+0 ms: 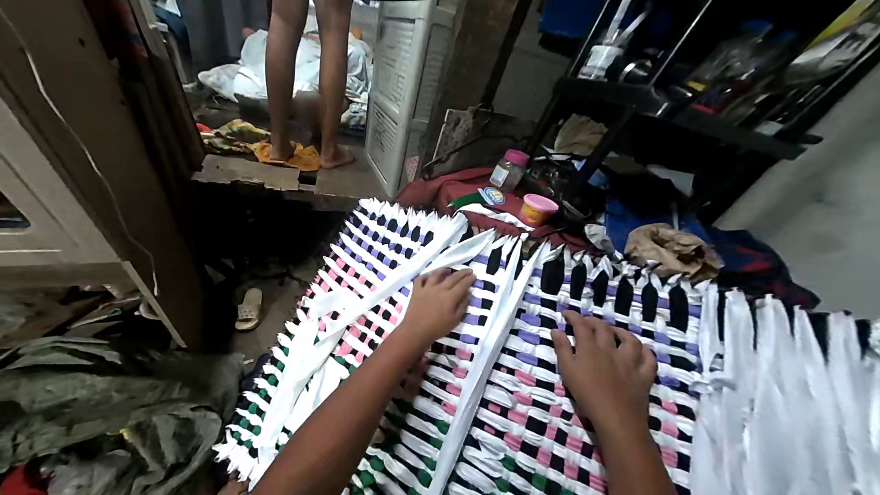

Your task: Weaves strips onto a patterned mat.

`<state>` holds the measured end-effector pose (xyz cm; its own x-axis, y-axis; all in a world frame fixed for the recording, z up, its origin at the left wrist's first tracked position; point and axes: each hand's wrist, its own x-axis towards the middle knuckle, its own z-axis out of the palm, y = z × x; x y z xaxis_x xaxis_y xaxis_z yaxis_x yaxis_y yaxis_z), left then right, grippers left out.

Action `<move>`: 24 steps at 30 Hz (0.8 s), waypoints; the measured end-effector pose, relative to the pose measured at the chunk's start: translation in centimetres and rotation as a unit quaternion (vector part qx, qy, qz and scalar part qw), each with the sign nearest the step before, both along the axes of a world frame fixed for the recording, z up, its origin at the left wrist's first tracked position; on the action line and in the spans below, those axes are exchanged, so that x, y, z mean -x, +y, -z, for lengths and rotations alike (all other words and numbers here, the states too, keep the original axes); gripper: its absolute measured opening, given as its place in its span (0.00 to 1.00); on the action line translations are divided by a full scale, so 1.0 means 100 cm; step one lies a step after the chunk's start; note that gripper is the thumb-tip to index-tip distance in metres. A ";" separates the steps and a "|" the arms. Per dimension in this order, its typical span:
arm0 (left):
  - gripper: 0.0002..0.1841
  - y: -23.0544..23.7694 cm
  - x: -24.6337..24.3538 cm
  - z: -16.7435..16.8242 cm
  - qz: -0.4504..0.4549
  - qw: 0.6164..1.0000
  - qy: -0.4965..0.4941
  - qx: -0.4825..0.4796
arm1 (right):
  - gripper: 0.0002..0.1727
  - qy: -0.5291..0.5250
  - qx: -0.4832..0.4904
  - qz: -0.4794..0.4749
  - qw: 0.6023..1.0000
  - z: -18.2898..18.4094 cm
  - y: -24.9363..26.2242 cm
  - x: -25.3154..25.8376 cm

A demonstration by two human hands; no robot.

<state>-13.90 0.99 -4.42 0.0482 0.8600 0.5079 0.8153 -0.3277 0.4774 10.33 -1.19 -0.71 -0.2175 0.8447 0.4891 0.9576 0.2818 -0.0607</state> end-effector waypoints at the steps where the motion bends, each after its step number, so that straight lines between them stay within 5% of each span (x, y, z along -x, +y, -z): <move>1: 0.22 0.001 0.012 -0.004 -0.018 1.000 -0.007 0.018 | 0.23 0.001 0.001 0.000 1.000 0.000 0.000 0.000; 7: 0.23 0.012 0.079 -0.028 -0.091 0.990 -0.015 0.105 | 0.23 0.004 0.005 -0.001 1.000 -0.001 0.000 0.001; 12: 0.23 0.022 0.084 -0.031 -0.089 0.991 0.018 0.095 | 0.23 0.010 0.011 0.001 1.000 -0.003 -0.001 0.001; 24: 0.22 0.032 0.098 -0.022 -0.057 0.989 -0.101 0.087 | 0.23 0.002 0.015 0.000 1.000 -0.004 -0.002 0.001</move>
<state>-23.70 4.16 -2.25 -0.1404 0.9295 0.3410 0.7248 -0.1381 0.6750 10.20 -1.38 -0.29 -0.2163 0.8586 0.4648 0.9570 0.2806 -0.0730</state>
